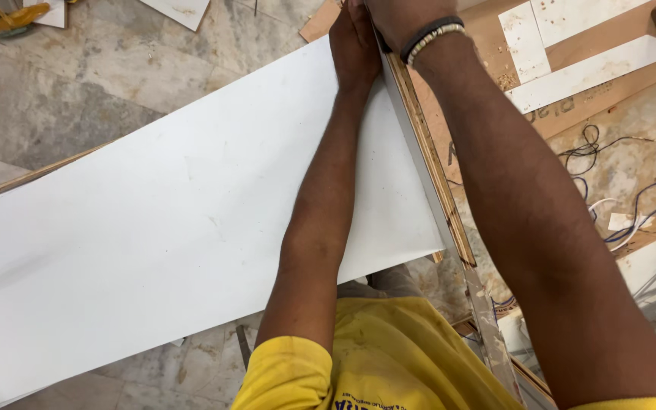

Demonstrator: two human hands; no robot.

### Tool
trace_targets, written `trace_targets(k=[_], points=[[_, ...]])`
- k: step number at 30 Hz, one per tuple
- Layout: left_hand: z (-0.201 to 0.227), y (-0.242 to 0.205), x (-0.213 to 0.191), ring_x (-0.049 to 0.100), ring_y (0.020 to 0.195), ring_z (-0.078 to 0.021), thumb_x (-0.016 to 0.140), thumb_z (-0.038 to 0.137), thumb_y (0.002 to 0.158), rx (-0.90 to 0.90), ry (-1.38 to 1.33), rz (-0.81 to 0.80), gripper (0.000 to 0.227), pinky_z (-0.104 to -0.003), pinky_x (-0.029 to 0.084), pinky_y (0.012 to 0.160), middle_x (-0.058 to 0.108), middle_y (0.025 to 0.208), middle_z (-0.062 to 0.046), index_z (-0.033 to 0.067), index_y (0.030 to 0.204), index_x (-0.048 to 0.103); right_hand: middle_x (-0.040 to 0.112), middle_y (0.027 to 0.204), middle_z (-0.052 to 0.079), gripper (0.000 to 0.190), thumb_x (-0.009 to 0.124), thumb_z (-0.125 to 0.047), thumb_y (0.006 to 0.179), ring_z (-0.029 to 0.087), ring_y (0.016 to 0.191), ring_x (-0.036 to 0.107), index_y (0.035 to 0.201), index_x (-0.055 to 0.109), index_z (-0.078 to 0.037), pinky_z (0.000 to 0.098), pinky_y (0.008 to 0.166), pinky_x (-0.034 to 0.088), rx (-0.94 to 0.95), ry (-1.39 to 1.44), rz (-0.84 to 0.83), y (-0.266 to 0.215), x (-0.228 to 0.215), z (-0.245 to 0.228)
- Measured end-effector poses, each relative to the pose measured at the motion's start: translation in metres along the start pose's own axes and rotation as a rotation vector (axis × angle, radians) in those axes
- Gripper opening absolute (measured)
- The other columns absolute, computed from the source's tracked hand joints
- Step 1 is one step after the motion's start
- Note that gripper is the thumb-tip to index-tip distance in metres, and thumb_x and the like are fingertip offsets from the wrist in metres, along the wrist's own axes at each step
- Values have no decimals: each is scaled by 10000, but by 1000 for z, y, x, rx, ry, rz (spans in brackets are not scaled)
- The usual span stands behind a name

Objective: The person planes and smooths the edges of wood panels using a hand plane, then positions and fits white laminate components together to assemble part of a cabinet or drawer.

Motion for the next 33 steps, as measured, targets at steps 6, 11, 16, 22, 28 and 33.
trace_targets(k=[6,11,16,22,28,33], points=[[-14,2,-2,606,704,-305,328,473,1136,94,3,59,592,-412,496,659,661,775,-175,-12,939,606,506,1273,203,295,745,-349,1005,384,962,672,1263,724,-207,476,793,584,-238,-122,163,-154,-19,24],[-13,0,-1,631,600,-217,301,493,1110,95,-8,2,597,-370,495,588,684,700,-111,27,882,598,573,1135,159,336,795,-274,832,324,880,607,1145,741,-167,429,712,536,-66,-116,157,-371,-29,81],[-1,1,-3,647,624,-210,284,500,1128,104,-24,32,601,-379,504,606,693,722,-107,33,909,594,568,1112,143,350,794,-283,798,291,831,607,1128,748,-175,415,687,541,125,-155,142,-424,-35,113],[-14,2,-3,586,621,-225,319,476,1142,86,10,21,572,-385,493,618,651,699,-114,32,877,562,531,1115,179,366,813,-303,870,305,807,649,1210,761,-177,406,653,580,-124,-262,134,-286,-30,64],[-31,-1,-3,555,626,-210,390,406,1122,-39,2,30,484,-367,475,623,615,694,-127,21,889,570,591,1166,247,299,791,-316,945,273,773,681,1195,777,-154,388,681,612,-356,-208,280,-130,-34,-15],[-17,-1,-4,641,765,-146,584,244,1017,86,-65,-23,235,-322,535,704,721,846,-79,9,1004,594,734,869,147,337,543,-422,1100,263,803,740,1091,714,-131,389,721,610,120,-4,-78,-16,9,-18]])
Point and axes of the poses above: each hand's wrist, its own y-axis towards the middle knuckle, its own x-axis out of the palm, z = x × y, the point moved 10 cm from there along y, towards the middle knuckle
